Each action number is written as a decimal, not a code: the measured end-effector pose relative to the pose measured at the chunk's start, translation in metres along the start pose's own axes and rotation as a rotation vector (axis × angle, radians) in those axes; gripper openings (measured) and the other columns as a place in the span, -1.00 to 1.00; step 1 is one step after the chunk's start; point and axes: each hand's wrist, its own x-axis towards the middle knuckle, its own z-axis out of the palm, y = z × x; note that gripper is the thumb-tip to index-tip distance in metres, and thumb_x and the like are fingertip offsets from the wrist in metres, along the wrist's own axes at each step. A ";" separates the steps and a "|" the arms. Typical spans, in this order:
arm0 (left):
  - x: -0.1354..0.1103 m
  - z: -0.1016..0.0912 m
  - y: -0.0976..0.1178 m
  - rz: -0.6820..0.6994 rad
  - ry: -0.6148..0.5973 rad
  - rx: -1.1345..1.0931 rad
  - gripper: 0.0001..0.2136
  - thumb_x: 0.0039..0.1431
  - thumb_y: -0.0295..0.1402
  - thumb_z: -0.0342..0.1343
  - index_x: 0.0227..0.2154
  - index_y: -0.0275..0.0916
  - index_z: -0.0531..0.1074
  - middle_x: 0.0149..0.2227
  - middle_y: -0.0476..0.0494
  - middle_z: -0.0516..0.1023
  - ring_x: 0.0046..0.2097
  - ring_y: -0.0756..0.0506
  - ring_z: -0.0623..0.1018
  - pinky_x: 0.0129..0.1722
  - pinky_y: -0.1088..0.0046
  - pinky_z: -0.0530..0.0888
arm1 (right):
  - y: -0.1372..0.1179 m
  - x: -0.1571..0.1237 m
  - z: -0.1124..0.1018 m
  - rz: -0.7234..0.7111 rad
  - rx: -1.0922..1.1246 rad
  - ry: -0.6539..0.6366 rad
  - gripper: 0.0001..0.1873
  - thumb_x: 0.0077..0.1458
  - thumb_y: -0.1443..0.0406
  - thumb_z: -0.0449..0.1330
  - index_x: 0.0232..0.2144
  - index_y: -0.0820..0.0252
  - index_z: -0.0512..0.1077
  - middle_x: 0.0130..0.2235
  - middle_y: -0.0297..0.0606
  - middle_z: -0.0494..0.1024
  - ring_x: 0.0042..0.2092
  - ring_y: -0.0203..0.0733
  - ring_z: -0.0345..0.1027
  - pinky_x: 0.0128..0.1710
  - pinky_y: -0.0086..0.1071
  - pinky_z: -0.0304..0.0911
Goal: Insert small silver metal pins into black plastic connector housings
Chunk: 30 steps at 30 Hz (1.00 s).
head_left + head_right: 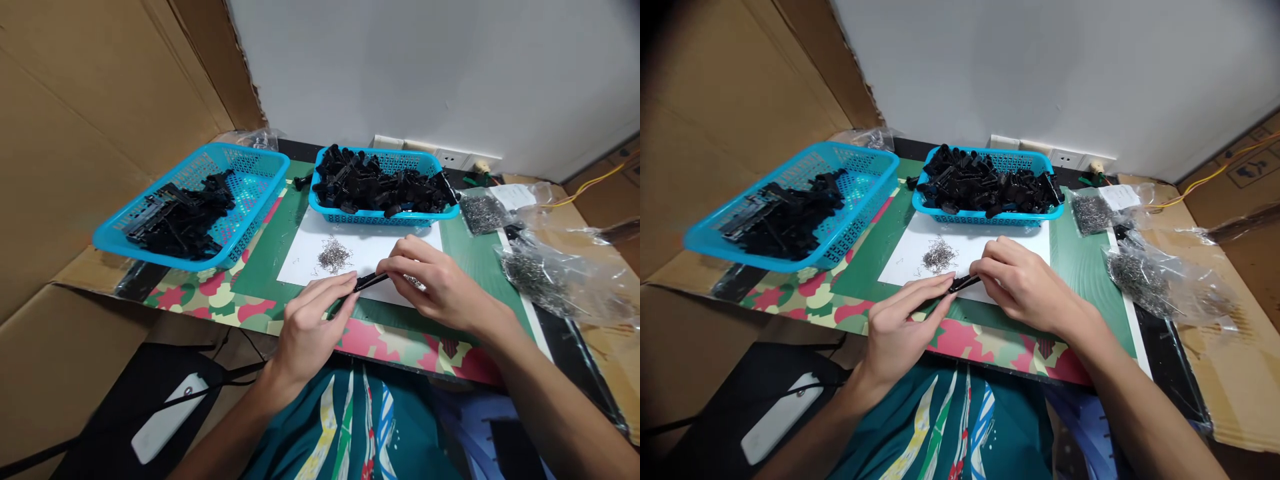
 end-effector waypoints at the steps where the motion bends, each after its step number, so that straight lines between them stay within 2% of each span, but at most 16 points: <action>1: 0.000 0.000 0.000 -0.004 -0.005 0.000 -0.79 0.26 -0.61 0.29 -0.09 -0.26 0.62 -0.04 -0.20 0.73 0.00 -0.14 0.71 0.02 0.22 0.70 | 0.000 0.000 0.000 0.002 0.000 -0.004 -0.75 0.46 0.39 0.01 -0.07 0.21 0.51 -0.23 -0.15 0.42 -0.20 -0.09 0.28 -0.22 -0.22 0.26; 7: -0.001 -0.001 0.000 0.012 -0.010 0.043 -0.79 0.30 -0.55 0.27 -0.05 -0.24 0.62 -0.07 -0.19 0.75 -0.04 -0.15 0.73 0.00 0.21 0.72 | 0.004 -0.002 0.002 -0.008 0.041 -0.008 -0.71 0.47 0.42 -0.01 -0.04 0.19 0.52 -0.22 -0.16 0.42 -0.21 -0.12 0.28 -0.25 -0.26 0.26; 14: -0.003 0.000 0.000 0.018 0.018 0.073 -0.82 0.29 -0.56 0.29 -0.08 -0.28 0.63 -0.12 -0.18 0.76 -0.11 -0.12 0.74 -0.04 0.29 0.73 | 0.010 -0.002 0.006 -0.032 0.085 0.022 -0.61 0.42 0.50 -0.03 0.02 0.13 0.54 -0.25 -0.20 0.46 -0.22 -0.13 0.32 -0.29 -0.30 0.26; 23: 0.001 0.000 0.001 0.017 -0.007 0.034 -0.81 0.28 -0.59 0.26 -0.09 -0.29 0.63 -0.09 -0.20 0.75 -0.06 -0.14 0.74 0.02 0.26 0.72 | 0.016 -0.002 -0.011 0.059 0.118 0.137 -0.75 0.44 0.42 0.09 -0.08 0.13 0.57 -0.21 -0.19 0.54 -0.19 -0.14 0.43 -0.21 -0.29 0.33; 30: 0.000 -0.001 0.002 0.005 -0.027 0.014 -0.84 0.29 -0.57 0.26 -0.11 -0.28 0.61 -0.11 -0.20 0.75 -0.06 -0.14 0.74 0.00 0.25 0.73 | 0.014 -0.001 -0.002 -0.029 0.080 0.055 -0.65 0.39 0.51 0.03 -0.06 0.12 0.57 -0.21 -0.19 0.55 -0.20 -0.14 0.42 -0.26 -0.30 0.34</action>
